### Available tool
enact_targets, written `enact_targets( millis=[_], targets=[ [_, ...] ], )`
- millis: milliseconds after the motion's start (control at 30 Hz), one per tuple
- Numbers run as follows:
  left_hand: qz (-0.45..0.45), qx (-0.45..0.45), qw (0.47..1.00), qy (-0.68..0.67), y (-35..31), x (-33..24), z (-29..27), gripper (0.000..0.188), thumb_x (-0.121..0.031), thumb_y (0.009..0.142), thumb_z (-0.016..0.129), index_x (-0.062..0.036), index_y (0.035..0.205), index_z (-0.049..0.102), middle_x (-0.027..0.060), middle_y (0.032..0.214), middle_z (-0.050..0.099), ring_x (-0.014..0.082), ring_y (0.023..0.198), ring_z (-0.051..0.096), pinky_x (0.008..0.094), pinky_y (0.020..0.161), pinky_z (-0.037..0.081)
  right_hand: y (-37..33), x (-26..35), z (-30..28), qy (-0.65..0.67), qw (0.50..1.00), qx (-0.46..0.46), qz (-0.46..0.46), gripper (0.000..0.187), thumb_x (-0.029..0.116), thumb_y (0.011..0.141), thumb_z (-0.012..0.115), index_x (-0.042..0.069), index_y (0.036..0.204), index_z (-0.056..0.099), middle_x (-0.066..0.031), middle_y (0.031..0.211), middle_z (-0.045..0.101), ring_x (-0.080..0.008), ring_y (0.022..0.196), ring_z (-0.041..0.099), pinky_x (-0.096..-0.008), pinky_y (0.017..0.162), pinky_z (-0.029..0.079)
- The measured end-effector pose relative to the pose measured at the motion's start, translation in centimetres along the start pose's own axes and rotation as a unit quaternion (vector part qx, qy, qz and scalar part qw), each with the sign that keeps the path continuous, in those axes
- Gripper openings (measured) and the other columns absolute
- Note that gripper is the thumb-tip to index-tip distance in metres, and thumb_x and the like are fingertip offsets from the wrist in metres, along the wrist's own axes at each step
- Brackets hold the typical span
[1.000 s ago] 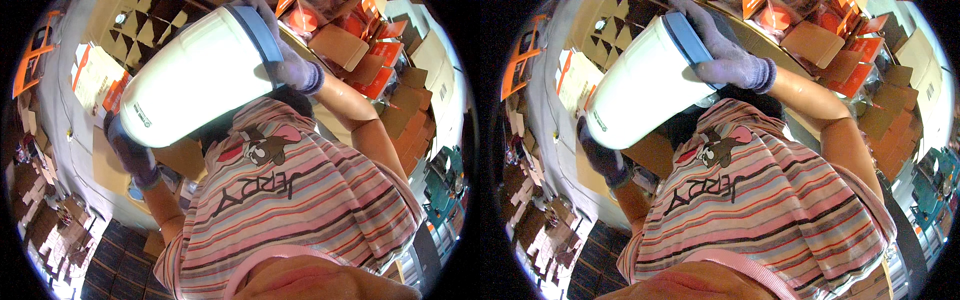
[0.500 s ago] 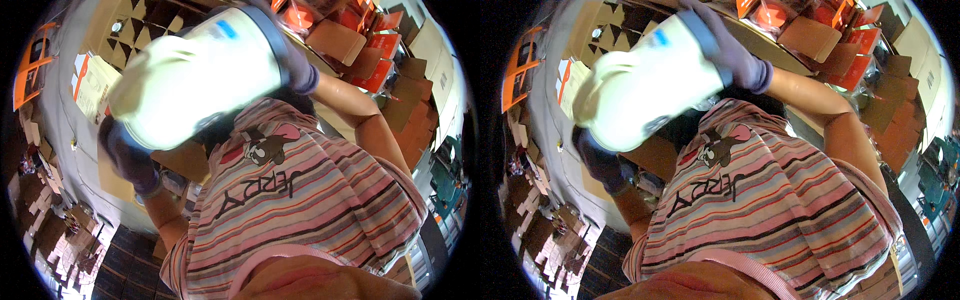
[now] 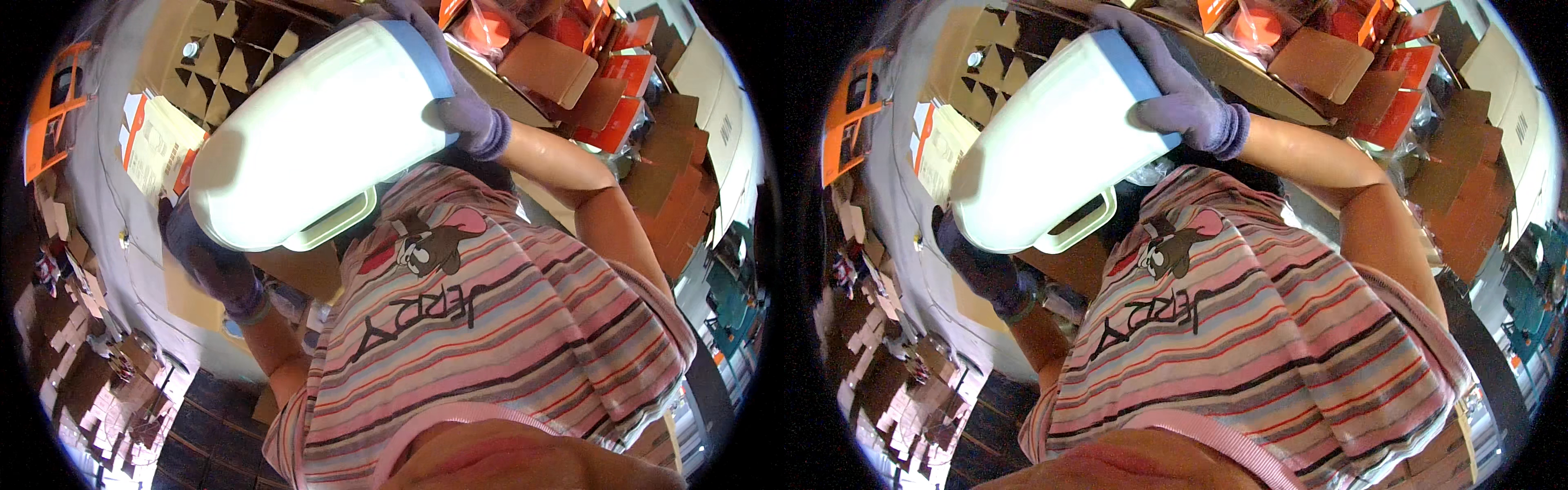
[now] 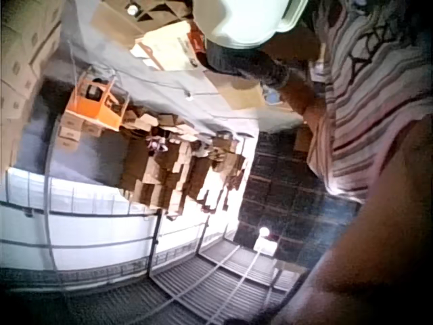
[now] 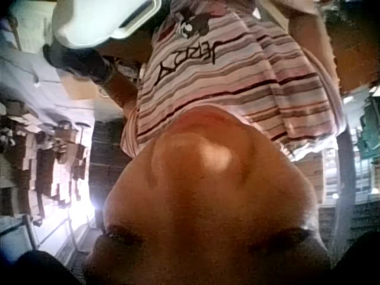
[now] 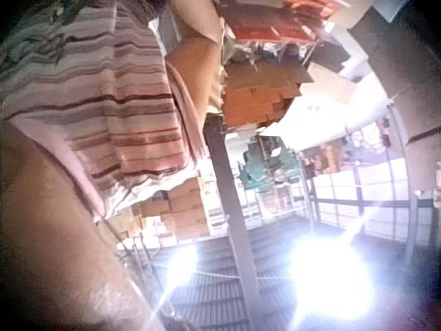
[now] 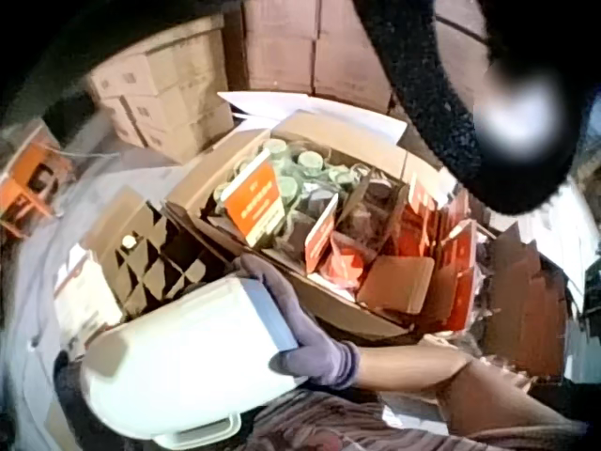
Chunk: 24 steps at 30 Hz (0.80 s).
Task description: The person places a plastic lid onto a container, inserts the container into a plastic bag, and then packs the bagged container into a cardboard box.
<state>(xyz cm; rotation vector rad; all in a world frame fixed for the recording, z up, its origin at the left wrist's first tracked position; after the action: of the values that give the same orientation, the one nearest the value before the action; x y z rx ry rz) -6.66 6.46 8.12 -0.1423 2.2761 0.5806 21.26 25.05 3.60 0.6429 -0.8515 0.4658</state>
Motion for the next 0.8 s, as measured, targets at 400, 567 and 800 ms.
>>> enact_targets(
  millis=[400,567,800],
  targets=[
    [-0.408,-0.07,0.843,-0.345,-9.6,10.6,3.3,0.047,-0.025,0.091,0.055,-0.0017,0.131,0.047,0.015,0.132,0.052,0.0289,0.118,0.053,0.0425,0.099,0.044,3.6,6.9,3.3,-0.475,0.661,0.401,-0.419,0.031,0.021,0.087,0.056,0.01,0.115,0.062,-0.0041,0.116,0.061,-0.0221,0.091,0.06,-0.0324,0.073,0.051],
    [-0.406,-0.052,0.856,-0.317,-10.5,10.3,3.1,0.055,-0.032,0.084,0.064,-0.0004,0.127,0.049,0.0158,0.128,0.055,0.0297,0.116,0.055,0.0437,0.099,0.043,4.4,6.5,4.2,-0.475,0.719,0.436,-0.259,0.031,0.031,0.087,0.06,0.012,0.111,0.057,-0.0088,0.107,0.058,-0.0271,0.086,0.062,-0.0359,0.068,0.052],
    [0.009,-0.101,0.967,0.234,-3.9,0.8,-0.5,0.051,-0.038,0.081,0.069,0.0005,0.112,0.059,0.0163,0.113,0.063,0.0307,0.105,0.06,0.0447,0.095,0.044,4.6,2.5,2.0,-0.436,0.893,0.092,0.066,0.036,0.038,0.095,0.055,0.002,0.1,0.06,-0.0164,0.077,0.063,-0.0309,0.071,0.064,-0.0385,0.068,0.051]
  ],
)
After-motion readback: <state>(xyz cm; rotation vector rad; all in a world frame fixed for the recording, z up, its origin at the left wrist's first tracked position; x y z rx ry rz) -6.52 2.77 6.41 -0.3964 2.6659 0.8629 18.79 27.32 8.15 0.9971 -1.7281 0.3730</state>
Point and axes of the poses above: each hand's wrist, its own y-axis towards the middle knuckle, its own z-axis out of the palm, x = y × z, the point moved 3 cm from there along y, towards the middle knuckle
